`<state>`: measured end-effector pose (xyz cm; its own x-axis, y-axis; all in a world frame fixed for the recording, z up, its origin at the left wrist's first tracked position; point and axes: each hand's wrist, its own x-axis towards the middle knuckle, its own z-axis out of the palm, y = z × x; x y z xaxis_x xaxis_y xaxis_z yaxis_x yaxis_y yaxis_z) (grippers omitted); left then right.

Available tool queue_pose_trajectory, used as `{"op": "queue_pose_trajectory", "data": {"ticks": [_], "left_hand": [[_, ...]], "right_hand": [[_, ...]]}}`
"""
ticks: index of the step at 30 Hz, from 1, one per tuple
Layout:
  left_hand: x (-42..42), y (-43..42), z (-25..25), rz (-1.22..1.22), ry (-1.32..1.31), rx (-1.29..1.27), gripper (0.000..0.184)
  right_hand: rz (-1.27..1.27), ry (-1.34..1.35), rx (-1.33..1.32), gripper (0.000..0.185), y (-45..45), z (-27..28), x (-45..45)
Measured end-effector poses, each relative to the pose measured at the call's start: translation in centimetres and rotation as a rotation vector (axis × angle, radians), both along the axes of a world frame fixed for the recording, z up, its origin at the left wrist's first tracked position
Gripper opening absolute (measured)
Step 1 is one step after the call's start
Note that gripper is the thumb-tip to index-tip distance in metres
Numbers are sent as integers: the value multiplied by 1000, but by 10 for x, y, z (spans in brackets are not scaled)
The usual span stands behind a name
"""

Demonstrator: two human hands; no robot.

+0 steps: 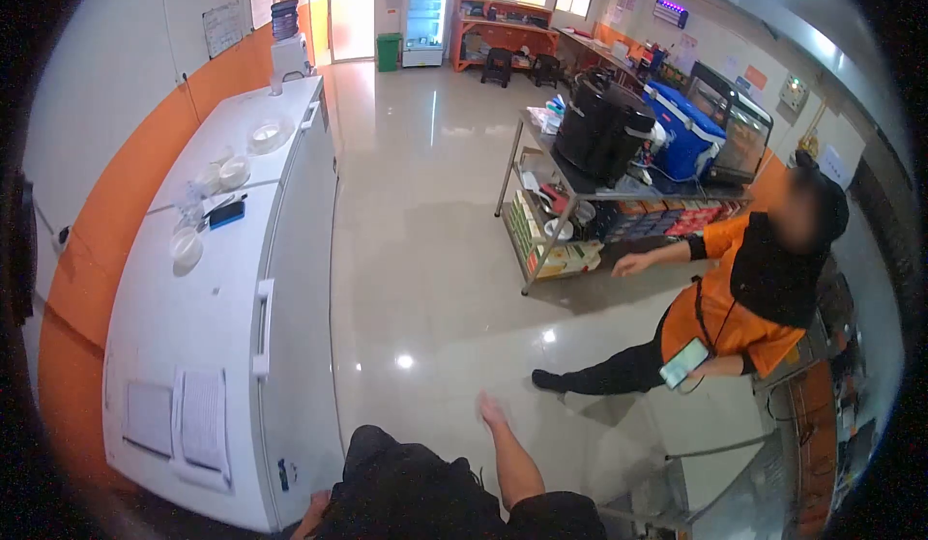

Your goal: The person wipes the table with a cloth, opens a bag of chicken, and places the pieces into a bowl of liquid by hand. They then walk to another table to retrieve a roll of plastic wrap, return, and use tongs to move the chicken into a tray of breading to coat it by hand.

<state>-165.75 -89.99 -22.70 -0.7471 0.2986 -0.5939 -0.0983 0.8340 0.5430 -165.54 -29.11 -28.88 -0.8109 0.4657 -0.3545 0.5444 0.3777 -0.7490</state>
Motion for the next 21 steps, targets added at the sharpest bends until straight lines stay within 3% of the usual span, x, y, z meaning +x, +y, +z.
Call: {"op": "queue_pose_trajectory", "data": {"ticks": [1,2,3,5,6,7,8,10,11,12,13,15,16,17,18,21], "left_hand": [[-12,5,6,258,-198,57,32],[-26,28,46,424,-335,73,32],[-40,26,14,485,-380,75,32],[-97,47,22,533,-426,77,32],[-126,60,21,545,-440,82,32],[-155,72,21,551,-452,82,32],[-187,83,22,549,-459,84,32],[-264,110,21,527,-470,105,32],[-310,124,23,528,-468,136,32],[-352,136,16,506,-459,130,32],[-398,148,7,487,-446,142,32],[-515,180,-24,453,-421,170,33],[-565,200,-34,425,-407,170,33],[-615,221,4,704,-414,358,29],[-671,248,23,767,-384,434,25],[-811,310,66,652,-212,519,32]], "right_hand": [[-24,16,-117,56,12,43,-61],[-48,36,-236,56,17,94,-117],[-44,43,-236,56,27,111,-161],[-139,33,-598,57,40,134,-244],[-139,43,-599,57,45,132,-281],[-22,-195,-418,57,51,117,-309],[93,-438,-233,59,53,99,-327],[110,-284,60,62,42,42,-317],[-30,-399,-95,63,35,68,-320],[-23,-289,-35,60,31,61,-307],[-291,-497,-551,50,32,89,-322],[-351,-580,-374,46,21,158,-340],[-341,-592,-354,46,26,155,-348],[-328,-571,-377,46,33,150,-356],[-326,-536,-415,47,45,156,-372],[-424,-277,-729,48,114,170,-440]]}}
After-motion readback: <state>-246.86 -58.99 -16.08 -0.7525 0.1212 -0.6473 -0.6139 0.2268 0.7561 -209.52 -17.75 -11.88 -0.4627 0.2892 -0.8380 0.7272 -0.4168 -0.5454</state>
